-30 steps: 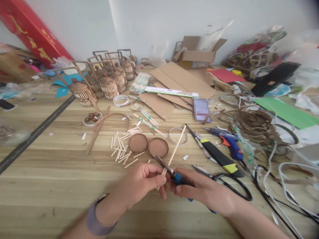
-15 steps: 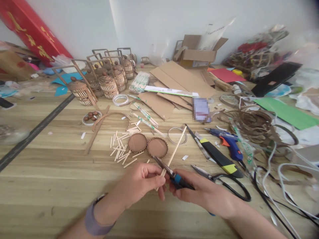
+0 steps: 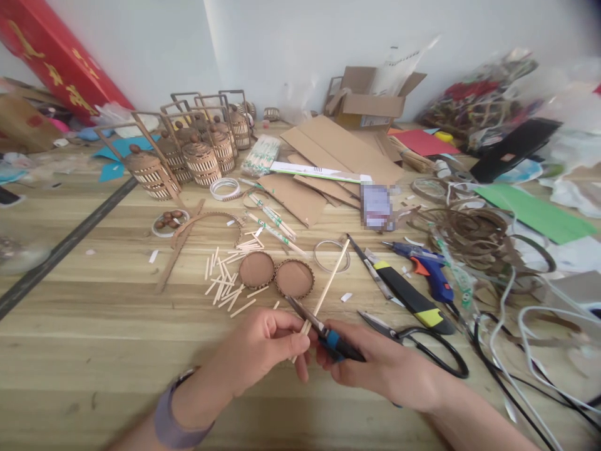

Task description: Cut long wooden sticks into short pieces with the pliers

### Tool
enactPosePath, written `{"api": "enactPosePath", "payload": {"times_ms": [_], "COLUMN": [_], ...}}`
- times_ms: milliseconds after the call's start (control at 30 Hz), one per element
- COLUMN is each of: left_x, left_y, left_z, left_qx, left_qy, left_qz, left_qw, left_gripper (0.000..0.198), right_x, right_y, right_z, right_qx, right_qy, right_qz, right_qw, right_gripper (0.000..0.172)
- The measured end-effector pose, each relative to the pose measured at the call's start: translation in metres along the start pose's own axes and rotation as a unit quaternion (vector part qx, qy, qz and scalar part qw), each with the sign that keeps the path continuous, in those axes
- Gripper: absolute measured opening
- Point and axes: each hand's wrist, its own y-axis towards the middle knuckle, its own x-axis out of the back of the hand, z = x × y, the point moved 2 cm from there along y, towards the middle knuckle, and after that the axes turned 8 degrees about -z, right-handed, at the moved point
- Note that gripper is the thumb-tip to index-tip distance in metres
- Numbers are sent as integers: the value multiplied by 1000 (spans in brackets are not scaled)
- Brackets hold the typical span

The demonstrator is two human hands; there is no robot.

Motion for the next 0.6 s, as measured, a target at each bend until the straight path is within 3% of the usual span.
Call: {"api": "enactPosePath", "payload": {"times_ms": [600], "left_x": [1], "left_y": [-3], "left_z": [-1], "left_qx": [25], "left_qy": [24], "left_qz": [-25], "left_qw": [999], "left_gripper": [24], "right_x": [-3], "right_y": [1], "right_z": [1], "right_qx": [15], "right_qy": [-30], "right_qz": [-12], "right_qw": [999], "right_gripper": [8]}}
